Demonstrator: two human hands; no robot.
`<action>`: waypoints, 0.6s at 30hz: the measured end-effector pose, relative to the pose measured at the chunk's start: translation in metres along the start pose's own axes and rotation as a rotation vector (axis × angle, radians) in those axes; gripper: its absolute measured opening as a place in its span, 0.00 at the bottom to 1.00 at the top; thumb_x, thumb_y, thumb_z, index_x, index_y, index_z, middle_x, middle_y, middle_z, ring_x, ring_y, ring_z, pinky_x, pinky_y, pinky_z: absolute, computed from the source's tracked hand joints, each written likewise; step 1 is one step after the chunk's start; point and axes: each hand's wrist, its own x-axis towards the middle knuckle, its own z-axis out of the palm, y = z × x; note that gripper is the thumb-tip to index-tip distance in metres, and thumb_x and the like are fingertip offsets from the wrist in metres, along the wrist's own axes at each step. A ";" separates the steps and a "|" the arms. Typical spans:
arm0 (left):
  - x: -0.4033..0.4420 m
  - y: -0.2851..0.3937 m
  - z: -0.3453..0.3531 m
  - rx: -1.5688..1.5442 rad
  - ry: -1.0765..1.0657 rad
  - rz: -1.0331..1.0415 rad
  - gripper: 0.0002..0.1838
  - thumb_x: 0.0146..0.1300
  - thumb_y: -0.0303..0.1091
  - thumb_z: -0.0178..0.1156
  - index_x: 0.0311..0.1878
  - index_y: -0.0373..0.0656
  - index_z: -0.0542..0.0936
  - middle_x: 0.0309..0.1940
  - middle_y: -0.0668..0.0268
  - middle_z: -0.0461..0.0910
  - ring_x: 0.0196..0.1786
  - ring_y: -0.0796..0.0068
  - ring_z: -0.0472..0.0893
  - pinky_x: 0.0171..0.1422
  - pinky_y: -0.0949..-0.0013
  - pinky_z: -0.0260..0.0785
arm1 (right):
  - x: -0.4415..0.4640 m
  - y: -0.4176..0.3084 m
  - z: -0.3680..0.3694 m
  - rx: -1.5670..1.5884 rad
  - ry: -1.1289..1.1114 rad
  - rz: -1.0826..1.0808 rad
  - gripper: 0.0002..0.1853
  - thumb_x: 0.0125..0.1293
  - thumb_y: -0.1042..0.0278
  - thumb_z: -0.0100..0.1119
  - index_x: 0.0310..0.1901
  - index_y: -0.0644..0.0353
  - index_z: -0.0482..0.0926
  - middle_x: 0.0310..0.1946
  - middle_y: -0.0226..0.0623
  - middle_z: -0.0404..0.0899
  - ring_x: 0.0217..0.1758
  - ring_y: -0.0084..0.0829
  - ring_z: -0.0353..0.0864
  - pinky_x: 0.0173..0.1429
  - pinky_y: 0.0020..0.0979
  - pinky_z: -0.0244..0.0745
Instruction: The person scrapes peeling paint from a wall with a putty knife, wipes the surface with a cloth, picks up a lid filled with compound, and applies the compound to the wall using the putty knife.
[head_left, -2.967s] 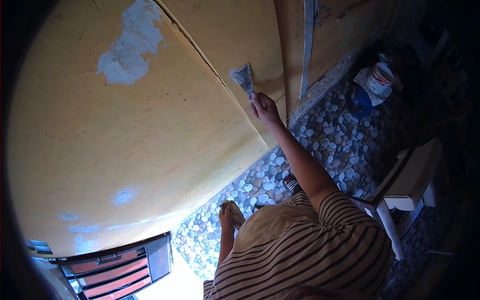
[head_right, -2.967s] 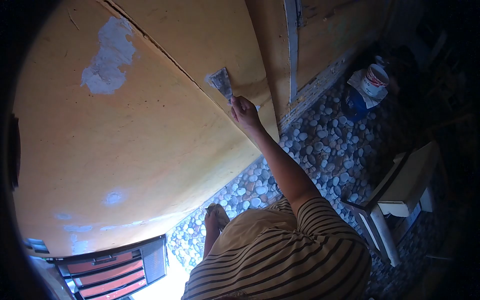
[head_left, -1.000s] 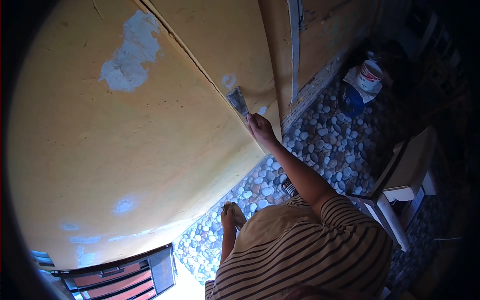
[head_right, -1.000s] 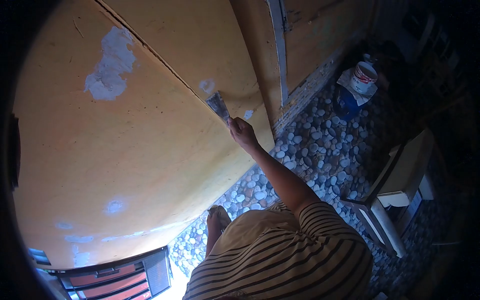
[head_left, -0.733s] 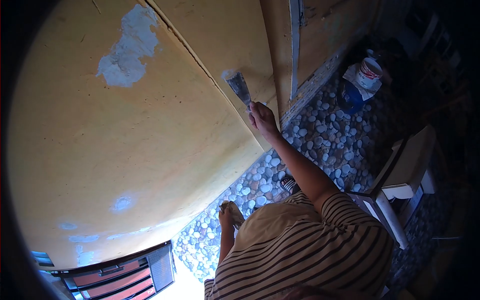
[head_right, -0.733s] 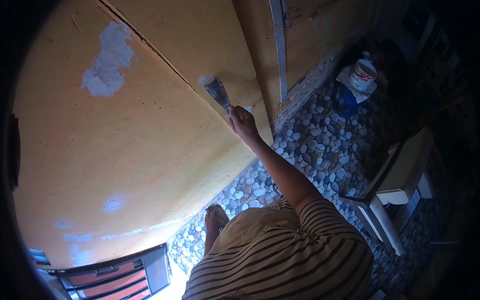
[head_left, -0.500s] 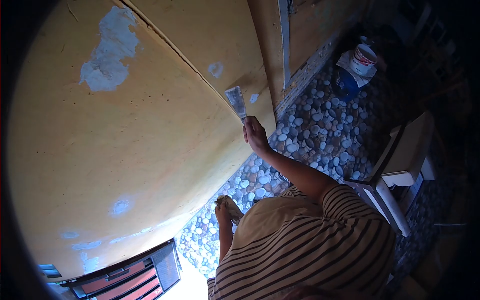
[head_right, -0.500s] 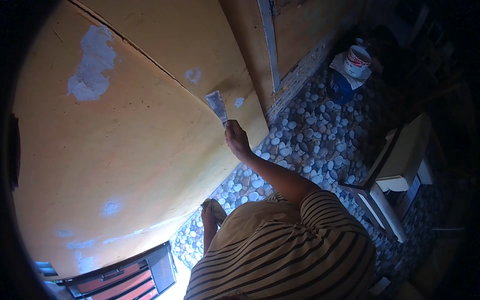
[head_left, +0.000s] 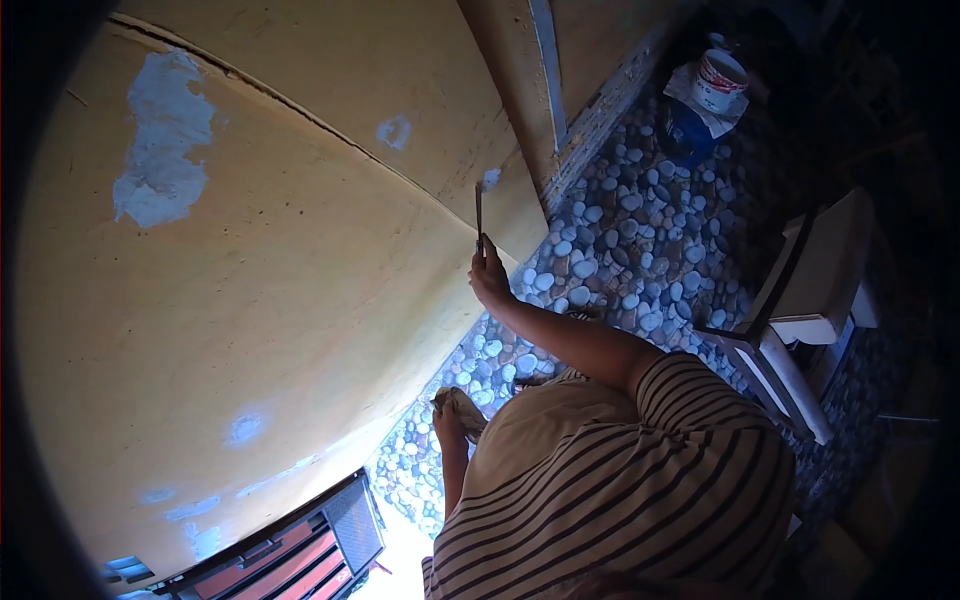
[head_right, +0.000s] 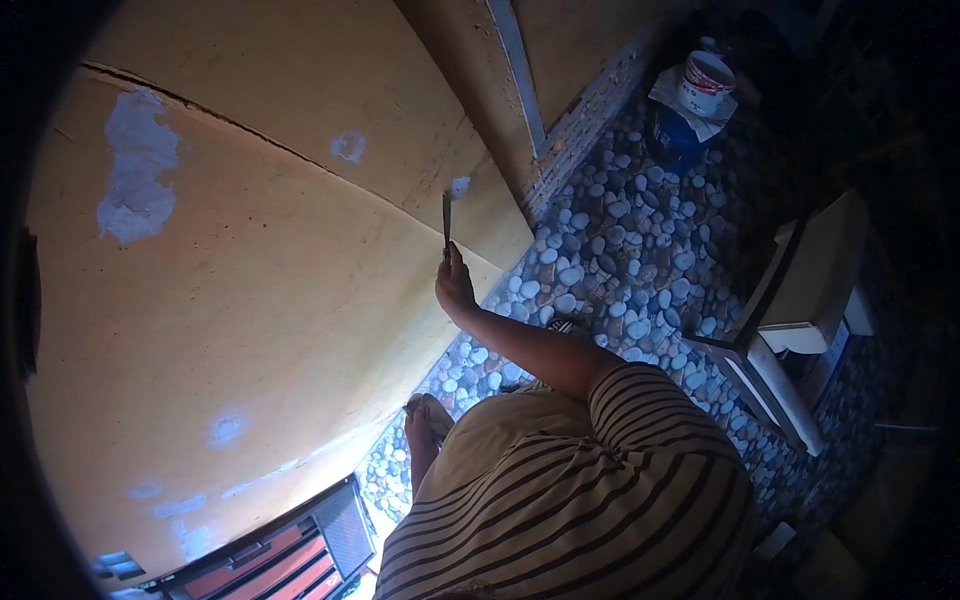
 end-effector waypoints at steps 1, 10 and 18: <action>0.002 -0.001 0.000 -0.011 0.010 -0.001 0.24 0.63 0.42 0.57 0.56 0.35 0.75 0.45 0.58 0.80 0.43 0.67 0.80 0.47 0.63 0.73 | -0.004 -0.007 0.004 0.069 -0.026 0.035 0.28 0.76 0.64 0.44 0.75 0.50 0.52 0.30 0.30 0.70 0.25 0.19 0.72 0.27 0.26 0.72; 0.001 -0.003 -0.002 0.009 0.011 0.005 0.24 0.62 0.41 0.58 0.57 0.34 0.75 0.46 0.58 0.80 0.45 0.67 0.80 0.49 0.64 0.73 | 0.001 -0.059 0.007 0.260 -0.069 0.143 0.31 0.76 0.65 0.45 0.76 0.48 0.47 0.33 0.31 0.69 0.27 0.21 0.75 0.30 0.29 0.83; -0.008 0.006 0.008 0.067 0.043 -0.027 0.24 0.63 0.42 0.58 0.57 0.34 0.75 0.45 0.58 0.80 0.44 0.67 0.81 0.48 0.64 0.74 | 0.004 -0.053 0.018 0.165 -0.067 0.036 0.33 0.75 0.68 0.46 0.76 0.49 0.44 0.33 0.33 0.69 0.23 0.24 0.76 0.26 0.31 0.84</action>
